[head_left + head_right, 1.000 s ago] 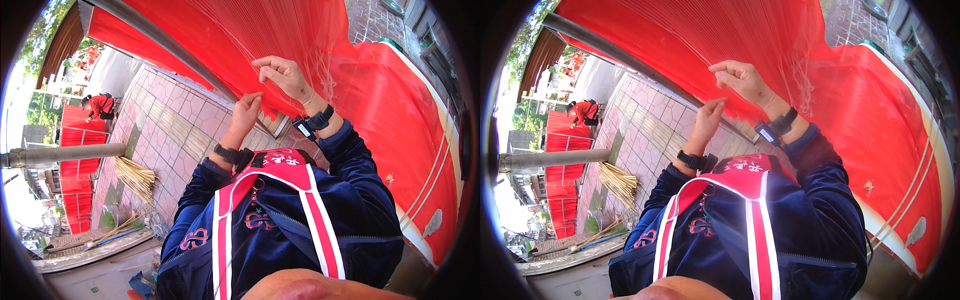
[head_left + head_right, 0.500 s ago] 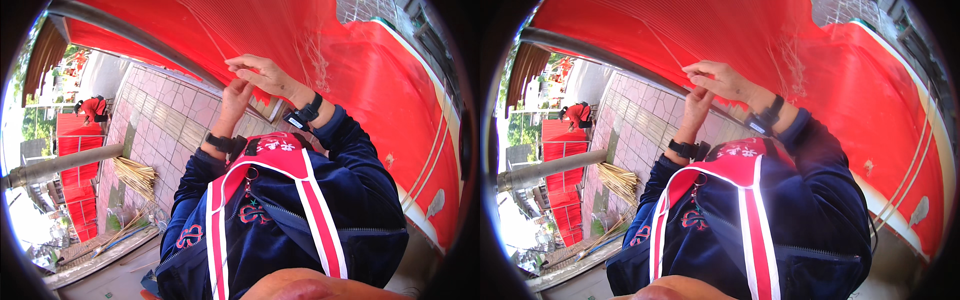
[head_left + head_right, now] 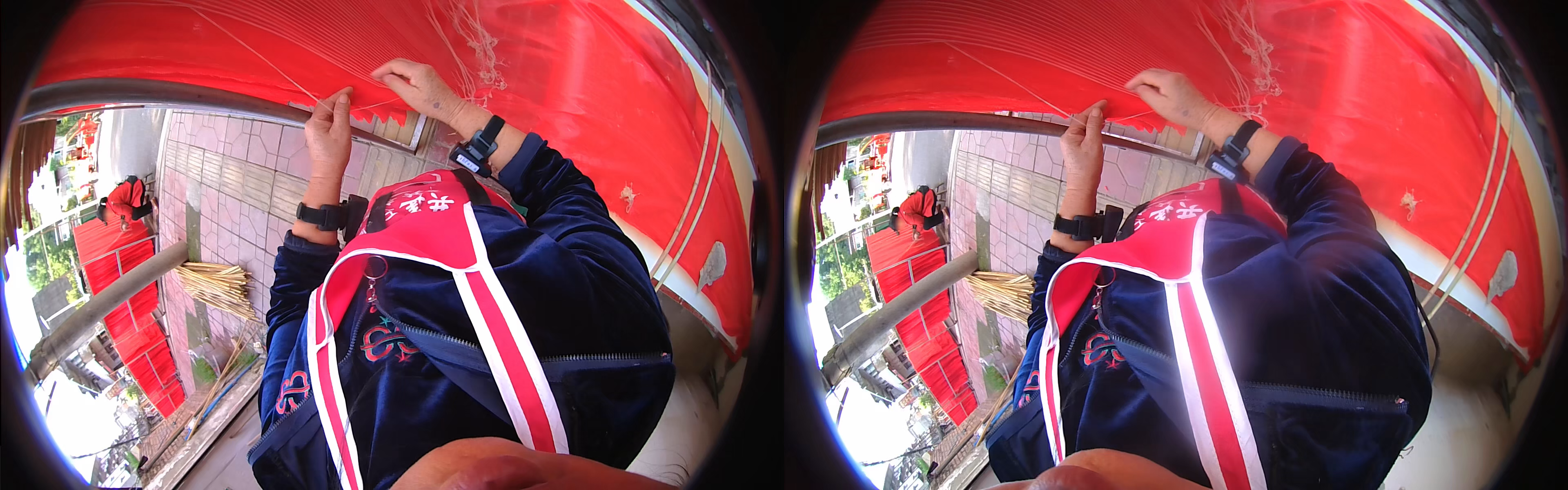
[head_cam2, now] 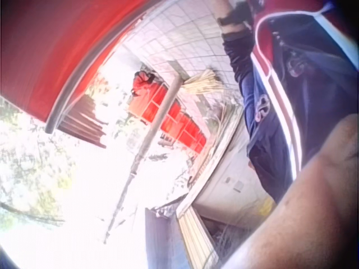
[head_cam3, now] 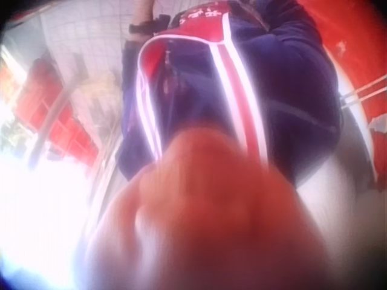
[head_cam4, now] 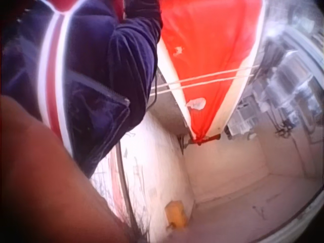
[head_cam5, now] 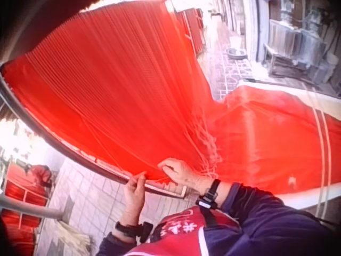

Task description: The person assembles red fabric banners on metal frames outdoors. They attach the fabric to the frame using white strings, tie knots, and adjust the fabric to fit the frame. The person moves between different frames to continue the assembly.

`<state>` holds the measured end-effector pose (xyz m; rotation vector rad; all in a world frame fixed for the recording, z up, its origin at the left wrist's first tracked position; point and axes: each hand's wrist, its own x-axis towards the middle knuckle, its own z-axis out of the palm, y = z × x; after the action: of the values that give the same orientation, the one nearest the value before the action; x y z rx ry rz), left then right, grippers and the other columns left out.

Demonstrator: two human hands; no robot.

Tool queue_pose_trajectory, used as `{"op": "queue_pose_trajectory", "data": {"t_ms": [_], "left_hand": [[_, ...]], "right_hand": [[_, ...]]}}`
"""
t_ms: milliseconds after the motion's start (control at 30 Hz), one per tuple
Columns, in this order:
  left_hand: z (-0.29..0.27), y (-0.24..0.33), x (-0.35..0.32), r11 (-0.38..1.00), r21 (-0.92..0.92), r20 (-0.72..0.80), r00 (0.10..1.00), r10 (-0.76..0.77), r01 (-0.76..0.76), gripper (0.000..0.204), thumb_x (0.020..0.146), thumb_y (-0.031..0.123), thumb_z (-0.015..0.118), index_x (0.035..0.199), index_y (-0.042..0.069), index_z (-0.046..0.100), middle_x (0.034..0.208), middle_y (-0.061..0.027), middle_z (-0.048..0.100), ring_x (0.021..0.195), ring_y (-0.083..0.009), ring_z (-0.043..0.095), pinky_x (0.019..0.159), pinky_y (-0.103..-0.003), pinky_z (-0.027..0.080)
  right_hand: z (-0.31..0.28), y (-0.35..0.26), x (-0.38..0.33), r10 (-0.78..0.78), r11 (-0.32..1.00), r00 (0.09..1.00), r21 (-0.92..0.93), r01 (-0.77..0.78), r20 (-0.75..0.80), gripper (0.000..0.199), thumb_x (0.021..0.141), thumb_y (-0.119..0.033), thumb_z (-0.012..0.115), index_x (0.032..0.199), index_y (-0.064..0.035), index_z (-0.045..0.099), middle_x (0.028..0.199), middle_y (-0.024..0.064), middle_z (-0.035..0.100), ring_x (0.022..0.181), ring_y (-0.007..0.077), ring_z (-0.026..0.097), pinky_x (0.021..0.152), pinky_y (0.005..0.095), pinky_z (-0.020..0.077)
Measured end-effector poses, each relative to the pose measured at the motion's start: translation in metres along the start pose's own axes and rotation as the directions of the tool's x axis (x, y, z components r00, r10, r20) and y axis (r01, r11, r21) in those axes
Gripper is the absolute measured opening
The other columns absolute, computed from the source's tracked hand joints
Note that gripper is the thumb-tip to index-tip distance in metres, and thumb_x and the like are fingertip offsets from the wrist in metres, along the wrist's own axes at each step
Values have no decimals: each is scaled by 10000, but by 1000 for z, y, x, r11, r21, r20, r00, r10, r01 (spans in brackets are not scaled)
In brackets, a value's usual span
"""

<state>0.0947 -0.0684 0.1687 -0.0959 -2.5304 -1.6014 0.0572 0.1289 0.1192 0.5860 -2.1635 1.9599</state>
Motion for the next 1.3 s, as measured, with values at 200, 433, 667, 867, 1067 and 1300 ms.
{"op": "queue_pose_trajectory", "data": {"t_ms": [200,433,667,867,1067,1300], "left_hand": [[-4,-1,1,996,-22,51,995,-85,86,290,995,213,585,1149,-10,690,1001,-43,692,904,-95,589,831,-246,475],[-2,-2,-1,985,-139,82,993,-89,99,253,972,182,614,1099,-17,705,972,-78,711,913,-106,627,831,-259,489],[-6,0,1,983,-140,80,991,-111,121,251,972,170,611,1105,-24,701,973,-80,707,916,-111,632,841,-257,485],[-8,-1,1,978,-155,83,989,-124,136,246,973,171,609,1103,-13,706,960,-57,701,875,-93,605,804,-245,481],[-5,2,1,981,-121,129,982,-136,152,267,985,201,597,1132,2,697,1026,-55,701,925,-103,619,846,-260,496],[-5,7,-3,986,-110,154,982,-109,127,272,987,214,596,1134,9,699,1051,-53,706,943,-102,633,851,-261,506]], "right_hand": [[-36,114,-52,284,889,956,-395,-231,79,259,887,-142,581,1122,-83,671,1140,164,653,1097,351,587,974,417,462],[-23,154,-58,272,857,957,-479,-190,106,294,856,-160,620,1143,-124,674,1189,153,626,1180,357,524,1024,436,422],[-38,179,-55,477,872,875,-165,-461,77,169,886,-181,636,996,-81,716,1008,104,703,987,237,650,866,348,502],[-69,161,-65,483,876,868,-41,-481,113,215,913,-134,620,1107,-54,664,1016,70,694,950,174,644,856,303,507],[-32,113,-60,181,940,953,-326,-96,241,340,849,-158,665,1188,-135,648,1293,133,553,1207,301,497,1031,404,427],[-21,120,-66,85,872,952,-485,72,294,128,804,-159,682,917,-105,654,1257,124,575,1193,326,498,998,409,429]]}}
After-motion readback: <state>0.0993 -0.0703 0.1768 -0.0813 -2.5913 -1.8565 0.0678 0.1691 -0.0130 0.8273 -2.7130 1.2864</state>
